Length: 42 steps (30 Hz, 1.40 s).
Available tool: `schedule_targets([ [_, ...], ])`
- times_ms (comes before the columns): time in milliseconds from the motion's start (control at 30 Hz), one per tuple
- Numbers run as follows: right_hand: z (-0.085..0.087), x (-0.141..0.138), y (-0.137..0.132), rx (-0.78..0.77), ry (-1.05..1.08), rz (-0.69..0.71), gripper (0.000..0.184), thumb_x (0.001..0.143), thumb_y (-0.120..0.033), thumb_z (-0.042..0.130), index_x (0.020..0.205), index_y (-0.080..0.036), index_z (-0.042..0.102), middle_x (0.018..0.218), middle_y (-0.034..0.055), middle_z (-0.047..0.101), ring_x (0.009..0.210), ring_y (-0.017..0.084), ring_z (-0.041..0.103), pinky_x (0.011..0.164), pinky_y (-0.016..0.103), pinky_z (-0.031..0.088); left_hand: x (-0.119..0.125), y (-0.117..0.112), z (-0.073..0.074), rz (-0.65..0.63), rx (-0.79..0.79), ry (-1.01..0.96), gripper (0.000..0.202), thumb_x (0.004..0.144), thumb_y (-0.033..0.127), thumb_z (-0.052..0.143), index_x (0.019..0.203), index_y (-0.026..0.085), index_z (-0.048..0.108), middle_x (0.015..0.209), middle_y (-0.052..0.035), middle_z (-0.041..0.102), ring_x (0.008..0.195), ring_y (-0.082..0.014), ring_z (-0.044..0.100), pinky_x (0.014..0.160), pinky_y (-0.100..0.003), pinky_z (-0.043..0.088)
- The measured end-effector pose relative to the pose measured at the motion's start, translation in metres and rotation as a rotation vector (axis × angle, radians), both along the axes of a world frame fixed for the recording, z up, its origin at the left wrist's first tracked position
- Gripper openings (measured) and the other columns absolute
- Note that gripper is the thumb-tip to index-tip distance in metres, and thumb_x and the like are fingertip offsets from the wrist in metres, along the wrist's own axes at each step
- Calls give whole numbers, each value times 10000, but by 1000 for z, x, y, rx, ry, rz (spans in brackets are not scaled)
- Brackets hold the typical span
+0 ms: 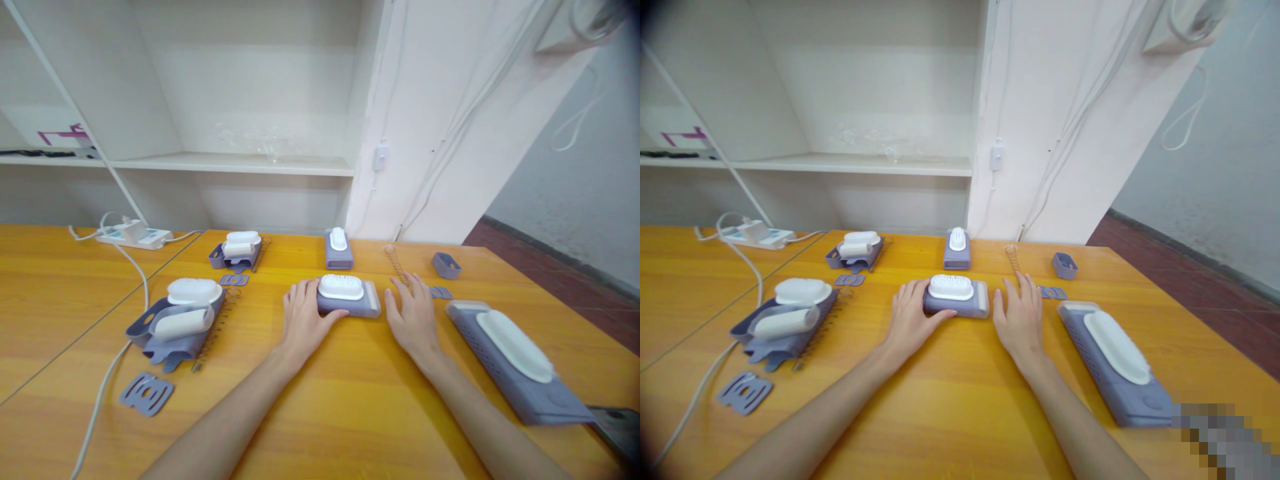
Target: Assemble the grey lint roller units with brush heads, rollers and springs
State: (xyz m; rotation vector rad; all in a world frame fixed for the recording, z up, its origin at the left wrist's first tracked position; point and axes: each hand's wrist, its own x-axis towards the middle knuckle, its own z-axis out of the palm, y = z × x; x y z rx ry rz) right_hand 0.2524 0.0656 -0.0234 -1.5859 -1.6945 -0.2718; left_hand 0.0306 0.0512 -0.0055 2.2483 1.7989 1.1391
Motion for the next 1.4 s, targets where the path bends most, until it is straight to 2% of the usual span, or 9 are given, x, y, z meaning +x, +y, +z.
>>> schedule_targets([
  [100,-5,9,6,-67,-44,-103,418,847,-370,444,1142,-118,599,1318,195,448,1259,365,328,1023,598,239,2,-5,3,0,79,67,685,763,480,618,1338,212,361,1315,-150,450,1213,-313,411,990,-491,319],
  [167,-8,10,8,-113,-64,-142,448,838,-390,456,1162,-111,589,1332,210,431,1255,388,322,1001,612,242,5,-9,7,-92,137,156,673,785,400,609,1378,258,323,1413,-148,354,1305,-323,319,1046,-528,250],
  [300,-9,11,6,-166,-146,-200,515,828,-438,474,1229,-122,545,1376,204,386,1269,396,299,1005,603,212,6,-15,13,-325,168,321,532,808,321,584,1316,316,424,1473,-113,284,1373,-303,222,1087,-548,192],
  [400,-7,11,5,-290,-263,-272,534,858,-444,435,1281,-124,498,1366,196,405,1257,375,327,1008,563,222,5,-15,13,-372,148,351,444,830,348,553,1265,291,481,1482,-114,271,1384,-301,196,1091,-562,184],
  [500,-5,8,3,-408,-332,-310,509,893,-441,374,1268,-121,502,1316,183,464,1237,350,359,987,515,269,4,-13,10,-362,132,354,426,845,350,529,1263,280,485,1486,-123,262,1385,-304,191,1090,-565,185],
  [700,0,2,-1,-405,-364,-321,480,904,-447,345,1202,-123,537,1235,167,526,1179,329,412,945,484,313,6,-13,8,-337,134,351,427,847,307,523,1270,279,477,1473,-134,278,1378,-299,213,1079,-552,226],
  [967,-5,8,4,-447,-341,-321,517,902,-488,337,1291,-182,487,1382,137,419,1251,343,341,977,540,253,8,-14,8,-315,142,352,425,845,290,519,1268,283,479,1459,-138,298,1362,-307,240,1048,-552,269],
  [1133,0,4,0,-392,-367,-295,436,899,-429,383,1176,-143,560,1242,151,536,1165,325,422,912,478,323,8,-14,9,-288,133,360,410,844,303,517,1252,279,494,1450,-140,315,1357,-306,250,1046,-544,272],
  [1400,10,-9,-10,-272,-437,-209,273,892,-340,437,959,-167,637,975,125,637,931,280,546,767,394,360,8,-14,8,-81,134,321,399,828,314,531,1222,252,517,1464,-145,302,1367,-323,229,1054,-579,242],
])
